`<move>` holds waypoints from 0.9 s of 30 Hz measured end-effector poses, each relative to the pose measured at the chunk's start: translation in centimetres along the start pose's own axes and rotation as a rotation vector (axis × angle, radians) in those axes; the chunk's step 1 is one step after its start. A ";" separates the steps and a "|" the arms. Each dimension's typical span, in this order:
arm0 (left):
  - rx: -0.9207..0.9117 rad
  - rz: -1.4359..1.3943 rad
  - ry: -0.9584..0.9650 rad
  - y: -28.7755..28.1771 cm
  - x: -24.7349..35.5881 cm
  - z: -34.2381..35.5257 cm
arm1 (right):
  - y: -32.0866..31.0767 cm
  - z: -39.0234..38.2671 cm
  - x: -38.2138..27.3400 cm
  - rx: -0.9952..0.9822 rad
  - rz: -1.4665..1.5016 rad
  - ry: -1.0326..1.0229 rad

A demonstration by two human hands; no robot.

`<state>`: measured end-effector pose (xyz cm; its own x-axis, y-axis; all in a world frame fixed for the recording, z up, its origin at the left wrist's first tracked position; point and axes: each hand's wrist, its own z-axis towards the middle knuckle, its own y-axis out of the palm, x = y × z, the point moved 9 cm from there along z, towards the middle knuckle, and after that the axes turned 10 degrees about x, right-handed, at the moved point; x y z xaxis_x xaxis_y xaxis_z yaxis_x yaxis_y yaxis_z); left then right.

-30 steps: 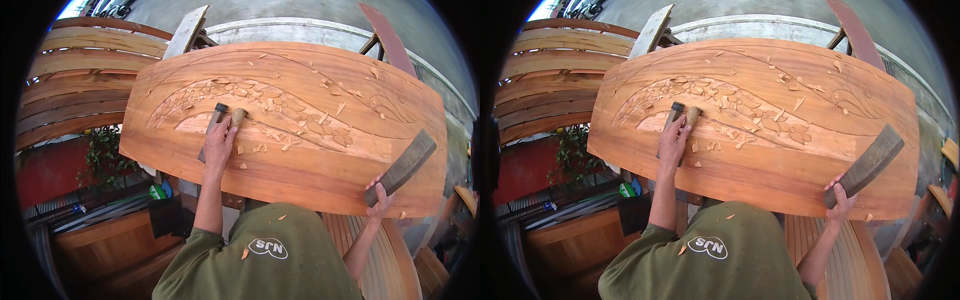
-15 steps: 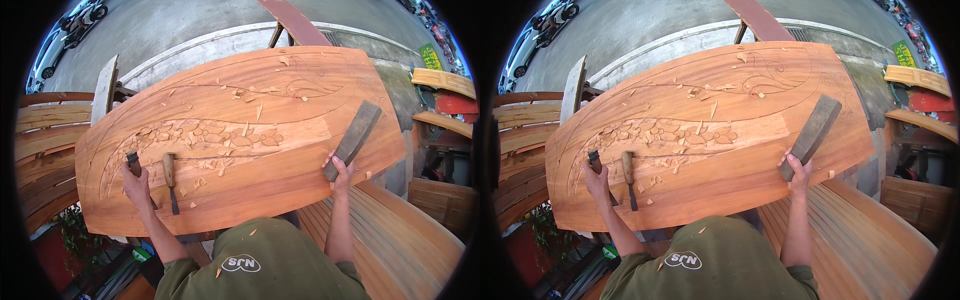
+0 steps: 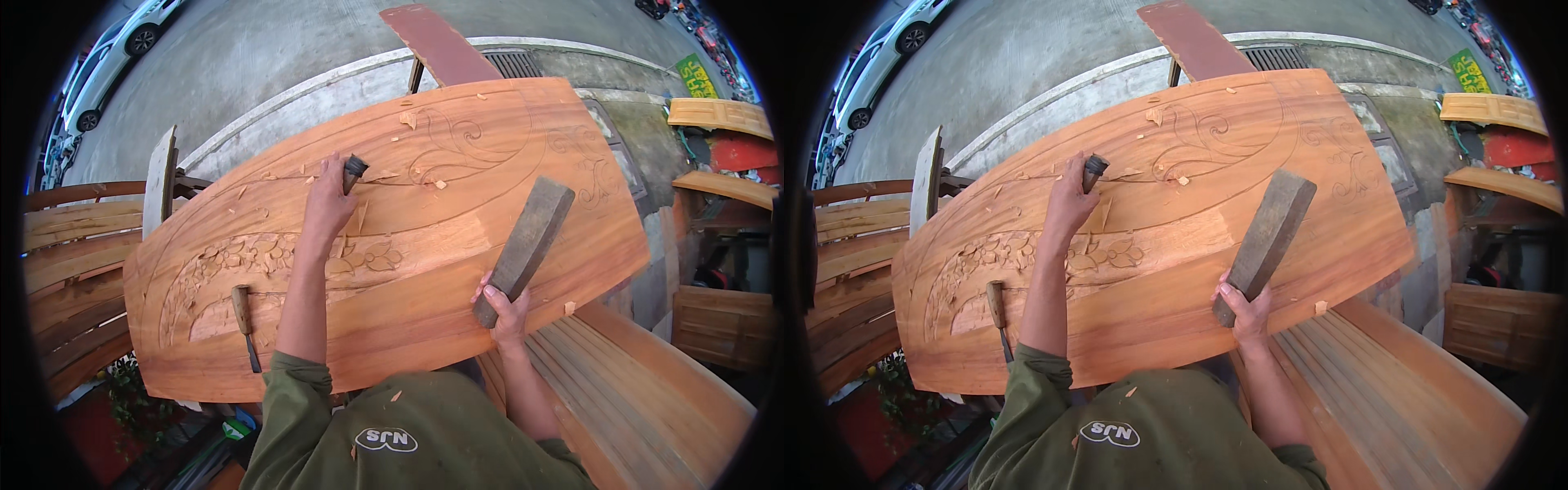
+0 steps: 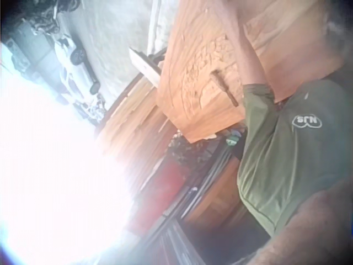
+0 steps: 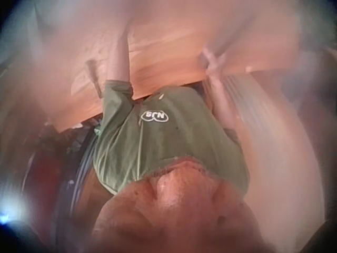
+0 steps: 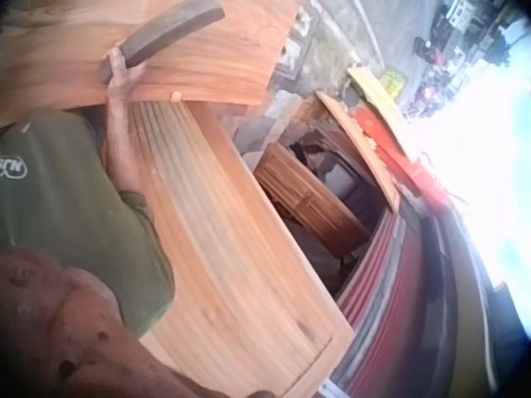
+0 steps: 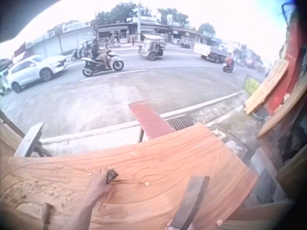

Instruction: The person carves decorative patterns into a wood panel using chisels and a wooden mallet.

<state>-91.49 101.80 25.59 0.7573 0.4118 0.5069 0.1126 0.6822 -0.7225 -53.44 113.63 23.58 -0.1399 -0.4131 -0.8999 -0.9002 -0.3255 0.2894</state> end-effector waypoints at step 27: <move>0.450 -1.028 -0.586 5.2 7.9 1.5 | -1.0 0.2 0.3 0.034 0.017 0.094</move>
<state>-85.90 109.54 26.52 0.0399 -0.3024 0.9524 0.1629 0.9423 0.2924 -52.63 114.06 22.96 -0.1172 -0.4968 -0.8599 -0.9117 -0.2894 0.2915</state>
